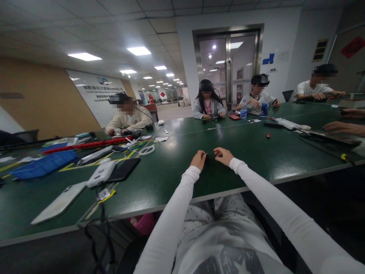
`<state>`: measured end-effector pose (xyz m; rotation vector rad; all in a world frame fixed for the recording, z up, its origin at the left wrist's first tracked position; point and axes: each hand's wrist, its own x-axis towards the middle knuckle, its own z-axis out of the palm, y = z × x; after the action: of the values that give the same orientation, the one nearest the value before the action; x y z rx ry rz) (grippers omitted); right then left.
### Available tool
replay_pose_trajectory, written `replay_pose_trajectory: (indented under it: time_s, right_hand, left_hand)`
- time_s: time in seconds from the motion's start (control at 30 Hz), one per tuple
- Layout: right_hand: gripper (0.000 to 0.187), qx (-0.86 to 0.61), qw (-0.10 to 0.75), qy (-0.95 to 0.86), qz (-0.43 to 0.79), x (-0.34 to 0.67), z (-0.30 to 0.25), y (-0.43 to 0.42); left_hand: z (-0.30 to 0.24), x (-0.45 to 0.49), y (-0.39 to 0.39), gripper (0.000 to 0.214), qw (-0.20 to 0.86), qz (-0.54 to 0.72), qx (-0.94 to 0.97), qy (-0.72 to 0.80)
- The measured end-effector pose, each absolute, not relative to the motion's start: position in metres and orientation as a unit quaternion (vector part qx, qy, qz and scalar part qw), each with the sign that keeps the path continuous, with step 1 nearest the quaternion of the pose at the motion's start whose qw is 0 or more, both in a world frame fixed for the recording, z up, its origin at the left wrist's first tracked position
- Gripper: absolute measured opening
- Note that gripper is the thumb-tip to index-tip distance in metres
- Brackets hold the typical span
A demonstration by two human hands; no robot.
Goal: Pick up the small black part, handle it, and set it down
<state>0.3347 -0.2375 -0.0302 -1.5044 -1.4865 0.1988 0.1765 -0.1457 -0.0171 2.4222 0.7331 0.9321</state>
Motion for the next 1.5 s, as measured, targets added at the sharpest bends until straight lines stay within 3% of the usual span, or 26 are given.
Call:
replay_pose_trajectory:
  time_s: [0.2, 0.43, 0.6, 0.93, 1.5]
  right_hand:
    - [0.036, -0.619, 0.483, -0.611, 0.102, 0.334, -0.03, -0.24]
    - [0.036, -0.622, 0.473, -0.615, 0.105, 0.336, -0.036, -0.24]
    - [0.035, -0.624, 0.476, -0.611, 0.1, 0.336, -0.041, -0.238]
    - [0.034, -0.634, 0.46, -0.613, 0.103, 0.336, -0.043, -0.242]
    - [0.032, -0.632, 0.457, -0.617, 0.104, 0.334, -0.042, -0.242]
  left_hand:
    - [-0.009, 0.122, -0.108, 0.012, 0.198, 0.378, 0.83, 0.36]
    - [0.001, 0.01, -0.053, 0.019, 0.032, 0.336, 0.76, 0.555]
    - [-0.002, -0.05, -0.029, 0.022, -0.034, 0.335, 0.715, 0.612]
    - [0.002, -0.072, -0.03, 0.021, -0.049, 0.384, 0.666, 0.637]
    - [0.002, -0.068, -0.037, 0.022, 0.02, 0.379, 0.646, 0.662]
